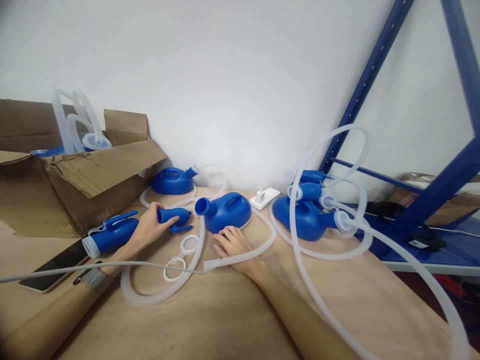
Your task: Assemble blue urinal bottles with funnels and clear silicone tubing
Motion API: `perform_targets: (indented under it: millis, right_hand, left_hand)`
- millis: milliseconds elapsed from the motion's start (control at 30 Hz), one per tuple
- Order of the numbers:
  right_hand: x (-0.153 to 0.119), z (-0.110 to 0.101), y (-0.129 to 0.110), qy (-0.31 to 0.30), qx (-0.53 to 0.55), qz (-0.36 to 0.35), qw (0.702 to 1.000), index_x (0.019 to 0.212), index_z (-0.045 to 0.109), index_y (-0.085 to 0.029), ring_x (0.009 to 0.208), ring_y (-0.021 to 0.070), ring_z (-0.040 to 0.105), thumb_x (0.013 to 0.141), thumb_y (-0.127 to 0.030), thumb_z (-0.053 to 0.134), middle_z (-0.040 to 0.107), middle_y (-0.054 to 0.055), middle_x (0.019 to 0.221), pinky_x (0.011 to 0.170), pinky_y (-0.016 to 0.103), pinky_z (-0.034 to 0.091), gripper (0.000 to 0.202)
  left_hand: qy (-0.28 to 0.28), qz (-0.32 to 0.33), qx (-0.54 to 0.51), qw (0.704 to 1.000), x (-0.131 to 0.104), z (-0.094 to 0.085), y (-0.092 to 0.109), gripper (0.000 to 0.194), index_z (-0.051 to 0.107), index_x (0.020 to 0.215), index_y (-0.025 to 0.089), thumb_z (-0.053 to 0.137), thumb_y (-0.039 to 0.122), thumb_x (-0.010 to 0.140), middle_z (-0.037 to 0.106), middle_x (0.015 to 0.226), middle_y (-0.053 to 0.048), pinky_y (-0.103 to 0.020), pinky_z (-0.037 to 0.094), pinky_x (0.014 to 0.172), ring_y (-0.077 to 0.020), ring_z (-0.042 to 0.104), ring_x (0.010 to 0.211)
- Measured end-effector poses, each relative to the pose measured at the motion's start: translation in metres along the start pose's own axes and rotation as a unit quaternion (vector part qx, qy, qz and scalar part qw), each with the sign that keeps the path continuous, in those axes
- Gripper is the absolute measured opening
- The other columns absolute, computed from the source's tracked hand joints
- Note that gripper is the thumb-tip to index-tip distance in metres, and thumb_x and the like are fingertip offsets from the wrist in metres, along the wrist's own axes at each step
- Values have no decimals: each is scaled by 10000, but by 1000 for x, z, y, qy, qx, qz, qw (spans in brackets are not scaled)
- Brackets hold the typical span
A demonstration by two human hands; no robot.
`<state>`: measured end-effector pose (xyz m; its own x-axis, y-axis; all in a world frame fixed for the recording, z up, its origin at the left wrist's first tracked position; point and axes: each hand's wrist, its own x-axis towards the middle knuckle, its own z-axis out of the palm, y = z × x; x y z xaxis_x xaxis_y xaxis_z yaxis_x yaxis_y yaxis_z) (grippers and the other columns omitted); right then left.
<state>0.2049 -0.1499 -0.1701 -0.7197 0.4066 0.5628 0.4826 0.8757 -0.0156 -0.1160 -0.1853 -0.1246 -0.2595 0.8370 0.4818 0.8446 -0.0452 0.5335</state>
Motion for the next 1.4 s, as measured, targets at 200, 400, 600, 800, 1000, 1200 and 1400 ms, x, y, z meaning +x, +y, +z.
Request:
perform_targets:
  millis: [200, 400, 600, 800, 1000, 1200, 1400]
  right_hand:
    - [2, -8, -1, -57, 54, 22, 997, 1261, 666, -189, 1121, 274, 620, 1036, -309, 533, 710, 112, 1195, 976, 495, 565, 287]
    - [-1, 1, 4, -94, 83, 51, 991, 1432, 585, -219, 1391, 290, 525, 1073, -430, 450, 619, 124, 1450, 1179, 581, 425, 438]
    - [-5, 7, 7, -55, 91, 42, 993, 1342, 647, -198, 1278, 289, 616, 1055, -411, 491, 688, 139, 1317, 1083, 518, 527, 389]
    - [9, -8, -23, 51, 170, 10, 984, 1232, 670, -199, 1015, 237, 688, 1065, -315, 453, 742, 110, 1093, 892, 419, 591, 298]
    - [58, -15, -67, -110, 202, -101, 968, 1180, 715, -237, 1086, 209, 641, 1008, -406, 612, 720, 62, 1134, 953, 355, 536, 262]
    - [92, 1, -79, -226, 162, -169, 946, 1066, 722, -240, 1126, 237, 609, 881, -427, 763, 680, 59, 1184, 949, 373, 503, 266]
    - [95, 0, -74, -229, 175, -154, 945, 1203, 689, -196, 1008, 222, 652, 868, -328, 781, 705, 63, 1065, 896, 345, 506, 372]
  left_hand:
    - [-52, -21, 58, 997, -5, -1, 6, 570, 529, 1215, 190, 520, 661, 893, 713, 1172, -159, -415, 514, 835, -363, 685, 1089]
    - [-101, -32, 129, 986, -9, -7, 14, 577, 572, 1214, 193, 436, 679, 934, 712, 1199, -202, -462, 509, 802, -436, 688, 1074]
    - [-116, -29, 138, 983, -8, -8, 13, 545, 594, 1172, 200, 464, 670, 929, 731, 1148, -192, -443, 517, 786, -422, 709, 1025]
    - [-81, -3, 84, 993, -5, -6, 8, 581, 566, 1233, 212, 607, 656, 861, 717, 1236, -155, -419, 529, 882, -369, 695, 1100]
    - [106, 57, -91, 989, -3, -7, 13, 758, 485, 1333, 213, 792, 547, 727, 671, 1267, -134, -473, 507, 1008, -351, 644, 1193]
    - [67, 38, -173, 982, -7, -6, 21, 643, 545, 1213, 234, 826, 509, 705, 683, 1209, -91, -475, 519, 1000, -325, 660, 1138]
    - [28, 40, -224, 973, -10, -6, 22, 586, 576, 1253, 228, 788, 457, 757, 673, 1273, -100, -483, 494, 1061, -312, 648, 1183]
